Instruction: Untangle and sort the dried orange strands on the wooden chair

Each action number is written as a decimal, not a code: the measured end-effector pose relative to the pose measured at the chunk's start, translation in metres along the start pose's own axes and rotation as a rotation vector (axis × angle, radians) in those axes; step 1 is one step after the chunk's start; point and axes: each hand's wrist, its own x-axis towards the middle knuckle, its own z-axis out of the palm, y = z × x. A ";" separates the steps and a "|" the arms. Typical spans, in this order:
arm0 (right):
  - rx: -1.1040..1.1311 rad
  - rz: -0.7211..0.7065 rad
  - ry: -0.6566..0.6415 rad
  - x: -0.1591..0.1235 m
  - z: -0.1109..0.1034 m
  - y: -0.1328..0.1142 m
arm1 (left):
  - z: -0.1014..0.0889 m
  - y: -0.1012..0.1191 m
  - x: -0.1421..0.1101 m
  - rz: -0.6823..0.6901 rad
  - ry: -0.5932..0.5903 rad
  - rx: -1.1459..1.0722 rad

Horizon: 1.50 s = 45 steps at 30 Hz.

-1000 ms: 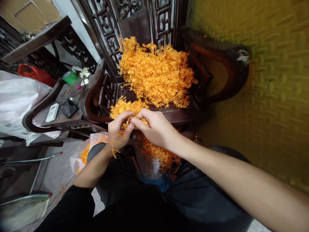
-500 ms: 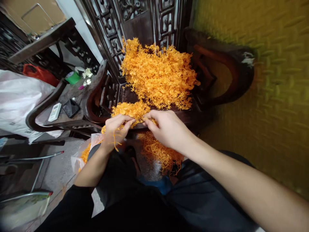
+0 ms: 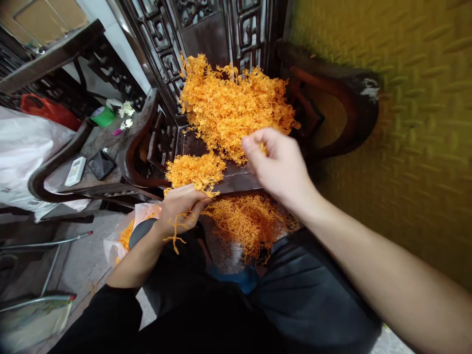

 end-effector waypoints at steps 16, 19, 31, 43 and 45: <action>0.221 0.224 -0.212 -0.003 0.000 -0.005 | -0.003 0.003 -0.002 -0.007 -0.057 -0.028; 0.113 0.116 -0.285 -0.010 0.013 -0.012 | -0.001 0.003 -0.002 0.013 -0.083 -0.041; 0.237 0.109 -0.138 0.001 -0.013 -0.008 | -0.006 0.006 -0.003 0.057 -0.191 -0.098; 0.268 -0.033 0.269 0.009 -0.002 -0.021 | -0.013 0.005 0.008 0.003 -0.205 -0.217; 0.373 0.032 0.391 0.017 -0.015 -0.020 | -0.015 0.002 0.008 -0.050 -0.220 -0.310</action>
